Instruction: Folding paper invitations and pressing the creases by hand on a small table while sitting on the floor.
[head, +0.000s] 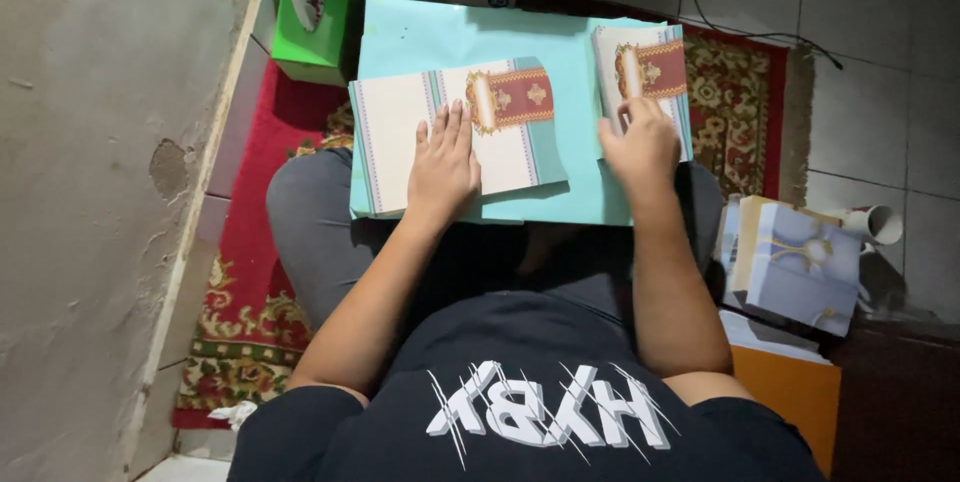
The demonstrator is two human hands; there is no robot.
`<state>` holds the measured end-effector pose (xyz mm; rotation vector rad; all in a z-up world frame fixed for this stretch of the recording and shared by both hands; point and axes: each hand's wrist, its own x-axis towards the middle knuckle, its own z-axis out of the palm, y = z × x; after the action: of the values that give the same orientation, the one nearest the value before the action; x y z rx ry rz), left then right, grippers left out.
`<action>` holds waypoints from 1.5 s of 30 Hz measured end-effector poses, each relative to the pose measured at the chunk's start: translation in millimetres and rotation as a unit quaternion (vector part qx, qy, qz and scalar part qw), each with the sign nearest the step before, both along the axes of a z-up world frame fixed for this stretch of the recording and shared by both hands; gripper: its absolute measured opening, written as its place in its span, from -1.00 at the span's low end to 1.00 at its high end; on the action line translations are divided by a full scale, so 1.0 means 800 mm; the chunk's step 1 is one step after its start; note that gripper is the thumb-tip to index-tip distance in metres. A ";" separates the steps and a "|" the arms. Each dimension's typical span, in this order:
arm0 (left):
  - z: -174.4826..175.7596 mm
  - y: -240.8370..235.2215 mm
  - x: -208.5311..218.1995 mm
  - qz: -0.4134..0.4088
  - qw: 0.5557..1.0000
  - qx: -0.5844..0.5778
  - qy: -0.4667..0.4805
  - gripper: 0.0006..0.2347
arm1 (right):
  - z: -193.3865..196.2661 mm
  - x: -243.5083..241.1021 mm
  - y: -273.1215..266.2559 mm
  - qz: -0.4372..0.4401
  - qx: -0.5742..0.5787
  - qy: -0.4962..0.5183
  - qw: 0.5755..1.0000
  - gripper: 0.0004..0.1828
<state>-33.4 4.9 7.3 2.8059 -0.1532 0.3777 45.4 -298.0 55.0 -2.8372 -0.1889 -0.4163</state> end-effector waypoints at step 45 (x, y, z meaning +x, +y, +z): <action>0.101 0.068 -0.105 -0.085 0.792 -0.601 0.065 -0.61 | 0.073 -0.113 0.150 0.167 0.578 0.332 0.726 -0.65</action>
<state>-117.0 59.6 88.2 1.5176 -0.0795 0.1313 -45.1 -177.7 113.0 -1.4882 -0.1861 0.4553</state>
